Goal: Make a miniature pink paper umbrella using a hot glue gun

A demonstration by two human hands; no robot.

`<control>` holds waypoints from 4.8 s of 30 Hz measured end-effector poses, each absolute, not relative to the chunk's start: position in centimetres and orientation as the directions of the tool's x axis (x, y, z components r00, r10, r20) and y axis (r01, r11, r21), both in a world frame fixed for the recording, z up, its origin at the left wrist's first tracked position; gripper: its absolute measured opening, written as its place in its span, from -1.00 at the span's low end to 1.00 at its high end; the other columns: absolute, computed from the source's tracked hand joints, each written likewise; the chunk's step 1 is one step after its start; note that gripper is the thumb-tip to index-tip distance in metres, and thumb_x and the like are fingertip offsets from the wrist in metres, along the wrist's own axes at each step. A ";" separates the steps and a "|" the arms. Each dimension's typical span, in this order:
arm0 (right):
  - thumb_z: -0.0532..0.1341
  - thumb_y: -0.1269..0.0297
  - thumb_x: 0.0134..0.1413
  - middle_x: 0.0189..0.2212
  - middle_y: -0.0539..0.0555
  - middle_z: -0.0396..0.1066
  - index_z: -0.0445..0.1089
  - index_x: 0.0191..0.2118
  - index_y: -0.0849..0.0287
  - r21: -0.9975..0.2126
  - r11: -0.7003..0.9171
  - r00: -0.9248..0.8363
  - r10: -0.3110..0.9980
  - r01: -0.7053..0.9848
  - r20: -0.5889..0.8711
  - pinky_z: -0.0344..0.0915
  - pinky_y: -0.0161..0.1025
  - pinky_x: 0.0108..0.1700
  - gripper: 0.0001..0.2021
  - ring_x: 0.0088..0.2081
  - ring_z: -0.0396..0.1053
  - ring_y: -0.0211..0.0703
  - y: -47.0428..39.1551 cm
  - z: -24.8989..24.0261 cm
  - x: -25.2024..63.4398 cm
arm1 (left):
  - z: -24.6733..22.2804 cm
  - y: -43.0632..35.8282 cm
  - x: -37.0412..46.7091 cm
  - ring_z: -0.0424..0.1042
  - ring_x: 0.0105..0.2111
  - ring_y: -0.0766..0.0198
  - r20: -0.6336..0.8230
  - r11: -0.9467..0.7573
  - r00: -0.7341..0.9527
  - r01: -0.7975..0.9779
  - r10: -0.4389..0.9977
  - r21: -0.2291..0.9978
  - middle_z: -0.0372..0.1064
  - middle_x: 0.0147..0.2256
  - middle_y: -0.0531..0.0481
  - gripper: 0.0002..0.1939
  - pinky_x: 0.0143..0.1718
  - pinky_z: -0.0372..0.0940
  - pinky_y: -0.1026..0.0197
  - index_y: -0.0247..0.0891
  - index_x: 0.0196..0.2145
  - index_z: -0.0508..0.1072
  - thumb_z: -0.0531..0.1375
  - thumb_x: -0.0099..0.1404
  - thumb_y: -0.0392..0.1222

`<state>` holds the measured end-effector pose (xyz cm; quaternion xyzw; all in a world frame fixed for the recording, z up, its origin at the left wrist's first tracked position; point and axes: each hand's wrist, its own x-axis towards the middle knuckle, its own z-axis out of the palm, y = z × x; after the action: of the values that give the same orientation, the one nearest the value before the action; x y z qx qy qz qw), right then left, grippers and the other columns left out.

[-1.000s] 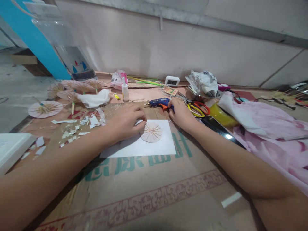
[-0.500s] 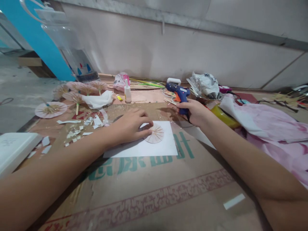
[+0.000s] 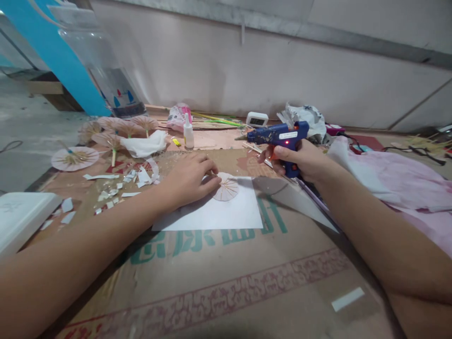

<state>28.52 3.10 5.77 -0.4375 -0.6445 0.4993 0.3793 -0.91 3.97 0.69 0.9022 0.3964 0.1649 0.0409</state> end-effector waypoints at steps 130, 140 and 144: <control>0.33 -0.07 0.09 -0.49 -0.02 0.36 0.49 -0.31 0.18 -0.563 0.341 -0.546 0.802 0.753 -0.243 0.08 -0.28 -0.42 -0.64 -0.45 0.21 -0.25 0.6 6.3 26.5 | 0.0 4.4 -1.2 0.38 0.05 0.02 0.217 -0.773 0.746 0.575 0.630 0.270 0.40 0.03 -0.17 -0.62 0.11 0.28 -0.02 -0.19 0.06 0.53 0.07 0.45 -0.01; 0.32 -0.08 0.09 -0.48 -0.02 0.37 0.48 -0.30 0.18 -0.570 0.344 -0.559 0.788 0.746 -0.257 0.08 -0.28 -0.42 -0.63 -0.45 0.21 -0.25 0.6 6.4 26.6 | 0.0 4.3 -1.2 0.37 0.06 0.00 0.225 -0.766 0.738 0.570 0.636 0.298 0.39 0.03 -0.17 -0.62 0.12 0.28 -0.03 -0.19 0.06 0.53 0.09 0.43 -0.02; 0.33 -0.08 0.07 -0.50 -0.03 0.35 0.47 -0.34 0.18 -0.567 0.337 -0.547 0.799 0.752 -0.251 0.08 -0.29 -0.43 -0.64 -0.46 0.21 -0.25 0.5 6.6 26.4 | -0.1 4.3 -1.2 0.37 0.06 0.00 0.220 -0.766 0.738 0.576 0.637 0.285 0.40 0.03 -0.18 -0.61 0.12 0.28 -0.04 -0.21 0.07 0.53 0.08 0.44 -0.02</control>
<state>26.44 0.50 6.58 -0.4747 -0.8167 0.3261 0.0358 -1.19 4.33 -0.05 0.9270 0.3273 0.1537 0.0995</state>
